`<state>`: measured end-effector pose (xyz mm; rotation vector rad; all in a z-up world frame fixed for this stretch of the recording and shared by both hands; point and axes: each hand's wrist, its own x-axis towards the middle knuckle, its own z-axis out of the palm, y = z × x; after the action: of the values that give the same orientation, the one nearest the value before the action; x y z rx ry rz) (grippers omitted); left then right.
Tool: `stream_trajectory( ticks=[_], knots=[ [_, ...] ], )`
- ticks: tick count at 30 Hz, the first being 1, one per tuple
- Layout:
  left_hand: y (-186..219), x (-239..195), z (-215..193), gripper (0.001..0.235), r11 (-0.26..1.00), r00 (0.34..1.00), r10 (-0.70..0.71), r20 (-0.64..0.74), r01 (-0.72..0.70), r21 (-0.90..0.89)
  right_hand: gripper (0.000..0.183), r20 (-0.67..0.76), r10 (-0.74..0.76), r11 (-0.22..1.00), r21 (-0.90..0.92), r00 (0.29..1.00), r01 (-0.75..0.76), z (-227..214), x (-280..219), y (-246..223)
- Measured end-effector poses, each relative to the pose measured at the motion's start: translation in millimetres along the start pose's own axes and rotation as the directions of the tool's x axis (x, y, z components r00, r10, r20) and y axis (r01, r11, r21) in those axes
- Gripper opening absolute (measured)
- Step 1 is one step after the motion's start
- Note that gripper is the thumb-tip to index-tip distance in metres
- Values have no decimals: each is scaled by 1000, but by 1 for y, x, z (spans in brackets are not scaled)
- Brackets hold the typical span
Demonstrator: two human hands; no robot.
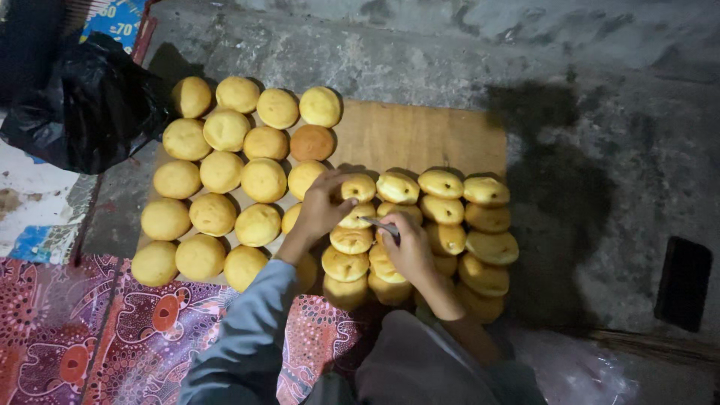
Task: The person sits on a mat and uses a small metal tool to poke a hole in the center of each round bun. They pick up buns one by one from a pile on a wooden board, make the hole, and place the finished buns into a separate stack.
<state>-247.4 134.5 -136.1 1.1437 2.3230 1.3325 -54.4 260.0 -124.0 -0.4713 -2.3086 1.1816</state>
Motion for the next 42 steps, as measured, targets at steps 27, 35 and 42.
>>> stream_trajectory(
  ticks=[27,35,42],
  knots=[
    [2,-64,23,39,897,892,-438,-115,424,-129,24,261,196,935,-342,945,-100,43,21,6],
    [-69,-126,-41,19,935,757,-300,-580,112,-337,16,-130,294,917,318,947,-241,-41,-68,73],
    [-141,-182,-200,34,550,494,33,-869,717,428,16,-664,491,779,44,564,-625,-129,-197,86]
  ],
)
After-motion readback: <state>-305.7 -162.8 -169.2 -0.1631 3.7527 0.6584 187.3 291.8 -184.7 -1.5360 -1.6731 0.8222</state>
